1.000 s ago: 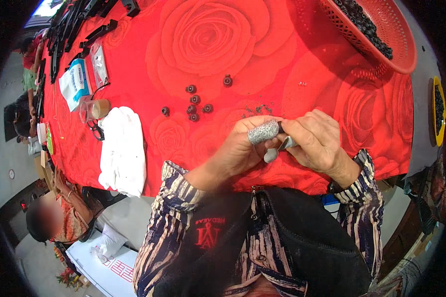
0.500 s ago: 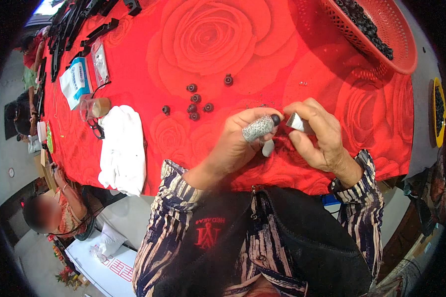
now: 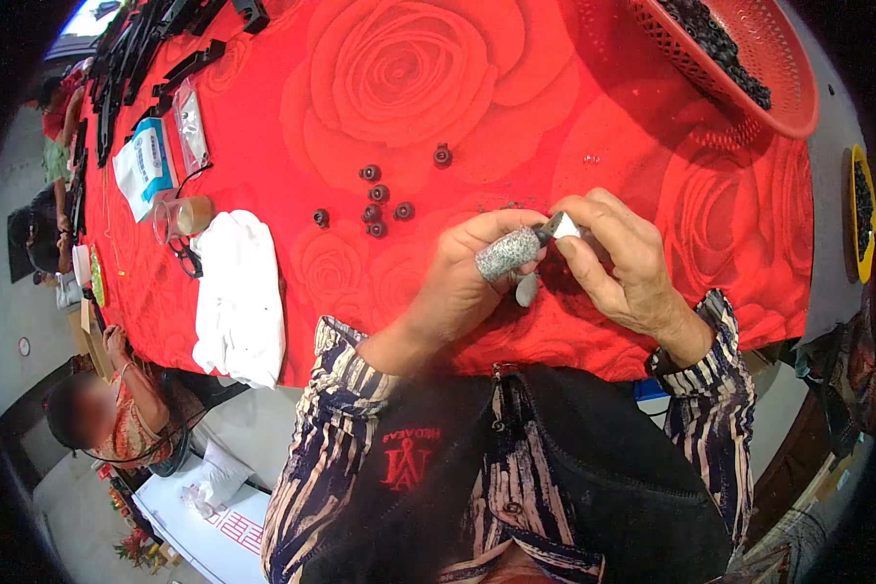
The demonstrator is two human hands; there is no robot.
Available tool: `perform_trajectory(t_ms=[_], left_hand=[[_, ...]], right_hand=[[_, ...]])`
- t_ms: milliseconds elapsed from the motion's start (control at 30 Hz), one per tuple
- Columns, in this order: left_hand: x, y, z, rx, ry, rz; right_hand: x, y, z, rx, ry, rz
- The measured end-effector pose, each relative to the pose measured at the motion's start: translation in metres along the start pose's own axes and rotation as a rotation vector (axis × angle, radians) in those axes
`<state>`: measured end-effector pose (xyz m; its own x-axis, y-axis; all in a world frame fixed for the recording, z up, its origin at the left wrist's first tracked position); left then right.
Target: The recorder is assembling small black plastic components by pressing a white plastic insert into them.
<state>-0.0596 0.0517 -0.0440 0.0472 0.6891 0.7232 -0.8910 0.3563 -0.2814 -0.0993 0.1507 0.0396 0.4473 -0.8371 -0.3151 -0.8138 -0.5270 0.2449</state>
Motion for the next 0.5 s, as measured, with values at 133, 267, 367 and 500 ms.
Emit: perform_trajectory(t_ms=[133, 267, 367, 500], left_hand=[[-0.0044, 0.0004, -0.0035, -0.019, 0.024, 0.059], [-0.0028, -0.0001, -0.0009, -0.006, 0.024, 0.014], [-0.0028, 0.0015, -0.0003, -0.010, 0.021, 0.015], [-0.0025, 0.0019, -0.0008, -0.013, 0.004, 0.022]], right_hand=[[0.0025, -0.0026, 0.0026, 0.000, -0.017, -0.046], [0.0010, 0.0008, -0.0036, -0.028, -0.032, -0.034], [-0.0007, 0.0032, 0.0004, -0.001, -0.008, -0.005], [-0.0005, 0.0029, 0.0007, 0.017, -0.022, -0.027]])
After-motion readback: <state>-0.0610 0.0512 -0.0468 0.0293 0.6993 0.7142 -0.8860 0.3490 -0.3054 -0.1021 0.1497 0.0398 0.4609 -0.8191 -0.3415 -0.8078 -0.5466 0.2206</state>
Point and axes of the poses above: each hand's wrist, its own y-axis towards the middle knuckle, its own x-axis out of the palm, z = x × y, the point moved 9 cm from there along y, towards the middle knuckle, and after that the axes turned 11 degrees about y, right-handed, at the moved point
